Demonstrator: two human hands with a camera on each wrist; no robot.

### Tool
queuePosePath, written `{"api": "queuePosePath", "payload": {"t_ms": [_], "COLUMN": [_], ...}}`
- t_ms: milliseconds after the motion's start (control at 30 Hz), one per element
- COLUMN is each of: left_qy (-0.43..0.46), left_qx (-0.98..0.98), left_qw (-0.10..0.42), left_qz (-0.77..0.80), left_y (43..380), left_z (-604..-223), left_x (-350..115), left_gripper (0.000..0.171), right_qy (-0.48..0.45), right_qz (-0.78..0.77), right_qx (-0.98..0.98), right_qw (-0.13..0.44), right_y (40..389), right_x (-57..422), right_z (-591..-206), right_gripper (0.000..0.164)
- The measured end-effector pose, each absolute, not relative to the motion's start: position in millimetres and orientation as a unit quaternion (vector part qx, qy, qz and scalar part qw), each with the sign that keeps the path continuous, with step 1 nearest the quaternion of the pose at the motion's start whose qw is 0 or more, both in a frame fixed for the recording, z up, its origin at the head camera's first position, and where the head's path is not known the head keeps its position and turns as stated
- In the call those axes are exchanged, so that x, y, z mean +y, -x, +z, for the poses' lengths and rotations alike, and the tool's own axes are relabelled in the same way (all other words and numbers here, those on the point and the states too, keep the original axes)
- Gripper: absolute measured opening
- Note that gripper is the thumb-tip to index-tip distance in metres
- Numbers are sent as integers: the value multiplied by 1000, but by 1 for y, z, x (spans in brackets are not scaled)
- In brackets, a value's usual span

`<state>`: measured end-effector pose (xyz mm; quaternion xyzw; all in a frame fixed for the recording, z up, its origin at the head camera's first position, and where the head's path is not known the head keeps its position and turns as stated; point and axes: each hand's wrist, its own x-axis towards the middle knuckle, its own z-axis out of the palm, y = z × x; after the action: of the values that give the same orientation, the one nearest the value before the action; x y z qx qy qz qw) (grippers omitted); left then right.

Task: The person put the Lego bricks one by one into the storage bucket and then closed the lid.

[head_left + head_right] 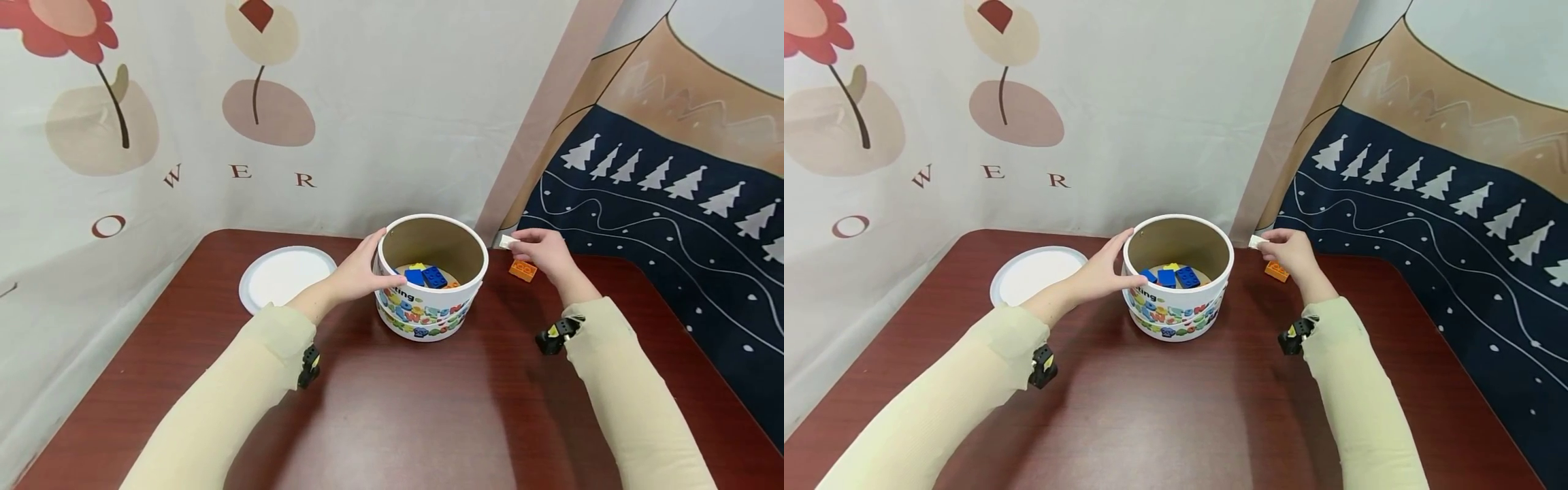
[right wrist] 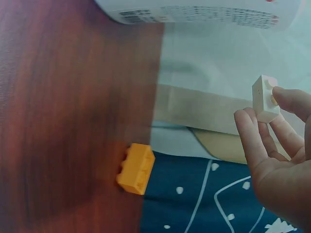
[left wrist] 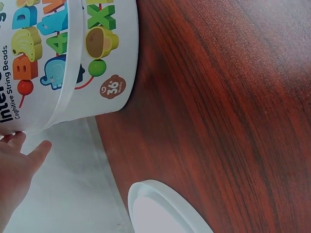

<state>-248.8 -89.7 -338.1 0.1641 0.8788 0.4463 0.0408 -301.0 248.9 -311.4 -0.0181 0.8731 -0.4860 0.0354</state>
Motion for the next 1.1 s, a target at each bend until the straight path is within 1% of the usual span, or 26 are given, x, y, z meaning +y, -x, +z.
{"api": "queuePosePath", "payload": {"t_ms": [233,433,733,1100], "left_qy": [-171,-174,-170,-174], "left_qx": [877,877,877,877], "left_qw": [32,32,36,32], "left_qz": [448,446,448,446], "left_y": [249,251,251,251], "left_z": [-338,-340,-340,-339], "left_x": [-90,-91,-90,-90], "left_gripper": [98,98,98,98], "right_qy": [11,35,58,100], "right_qz": [-486,-509,-516,-479], "right_qx": [873,860,854,871], "right_qw": [30,22,40,47], "right_y": [297,293,286,281], "right_x": [243,232,210,182], "right_z": [-295,-284,-273,-270], "right_gripper": [45,44,46,40]}}
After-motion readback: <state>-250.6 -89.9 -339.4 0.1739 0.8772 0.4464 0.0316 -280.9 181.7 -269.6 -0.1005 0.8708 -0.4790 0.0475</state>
